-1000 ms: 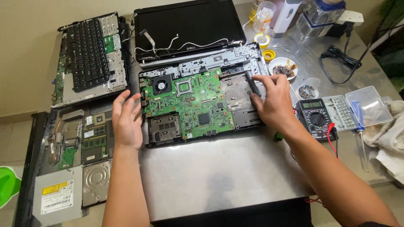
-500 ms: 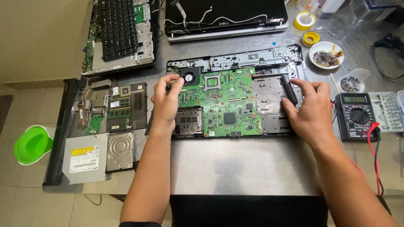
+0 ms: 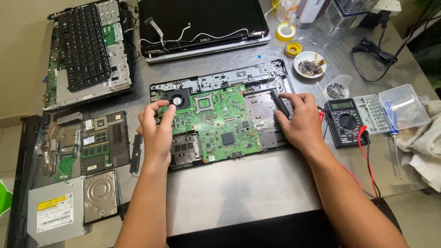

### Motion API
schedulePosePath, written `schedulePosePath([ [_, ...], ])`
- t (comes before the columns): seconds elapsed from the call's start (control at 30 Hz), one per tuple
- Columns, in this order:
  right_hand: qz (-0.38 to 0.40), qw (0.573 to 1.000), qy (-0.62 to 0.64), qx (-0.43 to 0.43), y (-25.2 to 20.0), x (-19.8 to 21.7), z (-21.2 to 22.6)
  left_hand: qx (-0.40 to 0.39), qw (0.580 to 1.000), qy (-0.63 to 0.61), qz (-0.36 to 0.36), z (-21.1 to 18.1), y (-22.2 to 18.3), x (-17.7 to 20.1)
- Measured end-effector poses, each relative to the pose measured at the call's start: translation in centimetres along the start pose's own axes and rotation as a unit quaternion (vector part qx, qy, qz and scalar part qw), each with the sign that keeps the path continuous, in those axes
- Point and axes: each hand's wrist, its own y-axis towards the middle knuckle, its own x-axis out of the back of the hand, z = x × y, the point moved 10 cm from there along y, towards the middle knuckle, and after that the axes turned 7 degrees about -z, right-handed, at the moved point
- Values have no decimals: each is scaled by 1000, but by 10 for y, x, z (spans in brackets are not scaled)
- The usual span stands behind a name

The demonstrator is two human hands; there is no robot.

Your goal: The person works on a disassembled laptop on a metal workbench, holding the exposed motherboard and chassis while using a multimeter and screwdriver. They reposition the motherboard in the chassis, adjust the multimeter, then use a screwdriver to pick up small screws from a dish and work on the board.

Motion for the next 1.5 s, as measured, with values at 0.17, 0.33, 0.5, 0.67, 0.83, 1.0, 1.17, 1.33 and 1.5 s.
schedulePosePath([
  [0.17, -12, 999, -31, 30, 9, 3, -15, 10, 1000, -2, 19, 2, -10, -12],
  [0.33, -25, 995, -73, 68, 11, 4, -13, 15, 999, 8, 32, 4, -11, -15],
  [0.5, -18, 987, -134, 83, 19, 5, -18, -56, 991, 108, 57, 10, 7, -13],
  [0.67, -13, 984, -151, 93, 24, 2, -21, -113, 985, 117, 63, 13, 15, -17],
  [0.83, -30, 983, -140, 112, 25, 16, -3, -138, 973, 168, 77, 0, 8, -26],
  [1.0, -5, 975, -169, 144, 22, 11, 4, -188, 968, 147, 81, -4, 15, -22],
  [1.17, 1, 971, -194, 139, 20, 15, 13, -182, 974, 103, 87, 13, 26, -20],
  [1.33, 18, 980, -120, 155, 22, 16, 62, -202, 958, 119, 167, -25, 12, -18],
  [1.5, 72, 985, -62, 145, 8, -20, 96, -213, 929, 182, 244, -9, 17, -20],
])
